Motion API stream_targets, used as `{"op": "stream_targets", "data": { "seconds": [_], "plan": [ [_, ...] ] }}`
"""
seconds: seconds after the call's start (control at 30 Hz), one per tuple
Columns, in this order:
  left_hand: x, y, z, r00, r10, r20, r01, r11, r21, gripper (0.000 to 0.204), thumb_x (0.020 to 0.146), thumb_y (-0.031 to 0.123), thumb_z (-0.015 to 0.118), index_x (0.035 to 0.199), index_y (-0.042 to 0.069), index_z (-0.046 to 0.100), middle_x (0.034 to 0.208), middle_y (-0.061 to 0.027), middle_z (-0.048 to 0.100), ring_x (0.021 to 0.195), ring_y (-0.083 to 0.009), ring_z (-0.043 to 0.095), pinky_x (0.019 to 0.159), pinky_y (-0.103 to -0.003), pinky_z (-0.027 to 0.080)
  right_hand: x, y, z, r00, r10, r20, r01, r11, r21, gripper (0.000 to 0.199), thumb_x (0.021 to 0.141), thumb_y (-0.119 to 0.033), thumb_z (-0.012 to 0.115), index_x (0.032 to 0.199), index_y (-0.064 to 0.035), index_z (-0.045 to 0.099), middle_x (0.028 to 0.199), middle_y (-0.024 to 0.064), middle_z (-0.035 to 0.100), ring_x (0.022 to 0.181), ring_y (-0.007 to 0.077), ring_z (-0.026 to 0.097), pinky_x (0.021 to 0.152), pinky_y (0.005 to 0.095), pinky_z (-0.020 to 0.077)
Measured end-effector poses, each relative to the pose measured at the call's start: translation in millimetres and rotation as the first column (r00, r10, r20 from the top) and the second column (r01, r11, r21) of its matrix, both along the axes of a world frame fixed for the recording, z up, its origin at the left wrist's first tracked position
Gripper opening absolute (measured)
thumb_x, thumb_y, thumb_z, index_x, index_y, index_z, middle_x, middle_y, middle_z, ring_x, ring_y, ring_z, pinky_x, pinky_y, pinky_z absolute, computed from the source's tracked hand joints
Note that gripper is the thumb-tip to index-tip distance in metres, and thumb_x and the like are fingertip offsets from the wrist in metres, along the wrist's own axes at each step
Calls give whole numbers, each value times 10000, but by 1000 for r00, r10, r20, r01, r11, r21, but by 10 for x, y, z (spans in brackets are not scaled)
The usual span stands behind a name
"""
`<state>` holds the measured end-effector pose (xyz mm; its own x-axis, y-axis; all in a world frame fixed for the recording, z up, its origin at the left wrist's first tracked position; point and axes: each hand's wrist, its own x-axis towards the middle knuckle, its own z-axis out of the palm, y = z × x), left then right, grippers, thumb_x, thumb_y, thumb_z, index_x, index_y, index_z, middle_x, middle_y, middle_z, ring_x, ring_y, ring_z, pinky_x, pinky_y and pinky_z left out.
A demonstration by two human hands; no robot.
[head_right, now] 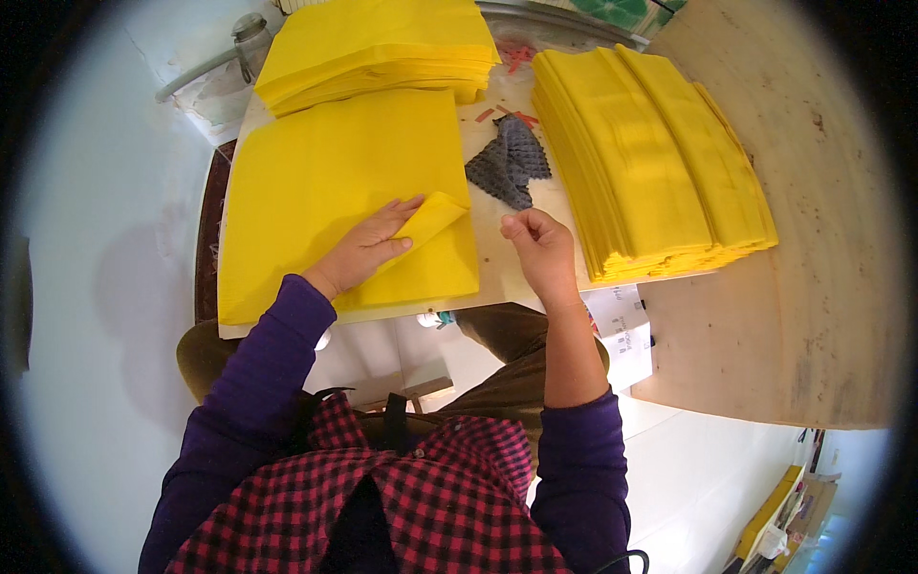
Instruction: The person folds yellow fabric sheets by hand on a low table, smoothing each piece and stacking them into a neat pile. The person repeats this process for multiple sheets throughout the clip.
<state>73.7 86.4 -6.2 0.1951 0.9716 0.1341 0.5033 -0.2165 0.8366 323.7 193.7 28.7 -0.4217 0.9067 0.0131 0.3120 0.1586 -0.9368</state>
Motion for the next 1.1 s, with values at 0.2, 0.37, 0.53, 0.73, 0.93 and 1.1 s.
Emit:
{"op": "stream_targets", "data": {
  "seconds": [0.2, 0.37, 0.53, 0.73, 0.93, 1.1],
  "plan": [
    [-3, -42, 3, 997, 44, 65, -43, 999, -22, 555, 943, 267, 484, 1417, 12, 352, 1501, -128, 316, 1412, -277, 225, 1160, -349, 119, -56, 364, -364, 981, -162, 112, 116, 934, 338, 167, 807, -165, 711, 900, -32, 667, 779, 54, 636, 672, 167, 570, 657, 282, 469],
    [-6, -20, -7, 998, 41, 44, -40, 999, -16, 566, 944, 274, 486, 1425, 14, 339, 1499, -124, 322, 1412, -280, 226, 1158, -350, 123, -222, 588, -552, 895, -282, 345, 130, 905, 404, 215, 789, -240, 721, 934, -85, 688, 868, 96, 674, 760, 255, 622, 710, 357, 492],
    [0, -52, -7, 995, 67, 73, -64, 997, -43, 556, 938, 276, 491, 1407, 7, 363, 1489, -130, 337, 1403, -292, 243, 1154, -356, 141, -163, 660, -565, 884, -236, 403, 132, 954, 269, 204, 838, -264, 673, 918, -76, 694, 884, 107, 679, 778, 248, 635, 722, 341, 492],
    [13, -37, 1, 996, 70, 59, -71, 997, 13, 530, 932, 284, 496, 1369, -6, 419, 1476, -145, 353, 1386, -322, 269, 1148, -369, 180, -66, 429, -393, 995, -93, -20, 95, 968, 230, 85, 860, -97, 635, 890, -31, 677, 814, 31, 646, 725, 124, 574, 682, 243, 455],
    [23, -33, -19, 995, 77, 68, -78, 997, 3, 526, 933, 286, 495, 1363, -9, 425, 1471, -158, 356, 1378, -325, 283, 1148, -369, 177, 79, -51, -155, 942, 334, -10, -334, 942, 10, 184, 749, 12, 722, 908, -60, 663, 809, -48, 532, 686, 48, 441, 643, 179, 377],
    [22, -31, -27, 996, 75, 48, -77, 997, 28, 519, 935, 289, 494, 1356, -8, 436, 1461, -172, 368, 1374, -318, 294, 1146, -371, 176, -3, -163, -191, 918, 396, -11, -397, 917, -41, 210, 700, 19, 759, 864, -63, 658, 805, -58, 467, 677, 54, 387, 621, 184, 341]
  ]
}}
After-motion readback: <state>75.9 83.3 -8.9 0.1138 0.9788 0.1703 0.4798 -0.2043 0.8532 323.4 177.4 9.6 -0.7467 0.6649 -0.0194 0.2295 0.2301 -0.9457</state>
